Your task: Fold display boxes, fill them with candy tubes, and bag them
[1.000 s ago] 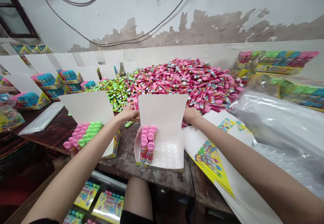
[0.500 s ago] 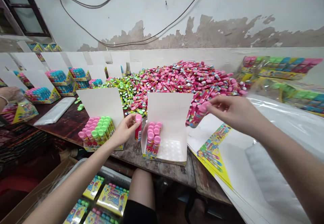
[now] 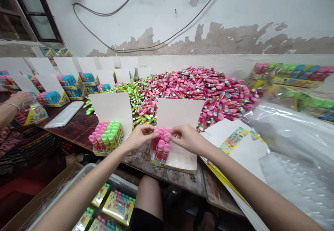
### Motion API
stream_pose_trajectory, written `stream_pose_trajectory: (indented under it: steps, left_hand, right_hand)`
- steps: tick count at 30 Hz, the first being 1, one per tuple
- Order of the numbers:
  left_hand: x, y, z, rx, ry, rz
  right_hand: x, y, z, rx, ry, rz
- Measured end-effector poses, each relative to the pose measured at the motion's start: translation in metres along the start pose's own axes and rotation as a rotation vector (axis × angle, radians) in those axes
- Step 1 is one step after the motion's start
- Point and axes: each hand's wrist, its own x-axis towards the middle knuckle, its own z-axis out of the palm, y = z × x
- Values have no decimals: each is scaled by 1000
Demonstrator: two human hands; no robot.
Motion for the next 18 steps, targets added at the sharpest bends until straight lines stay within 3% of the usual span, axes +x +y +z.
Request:
stream_pose_trajectory:
  steps: [4, 8, 13, 18]
  left_hand:
    - [1, 3, -6, 63, -96, -12]
    - [2, 7, -4, 171, -176, 10]
    - [-1, 6, 5, 440, -167, 163]
    - [-1, 0, 5, 552, -153, 162]
  right_hand:
    - [1, 0, 3, 102, -69, -1]
    - [2, 2, 3, 14, -33, 44]
    - [2, 9, 14, -31, -47, 47]
    - [3, 15, 25, 47, -85, 98]
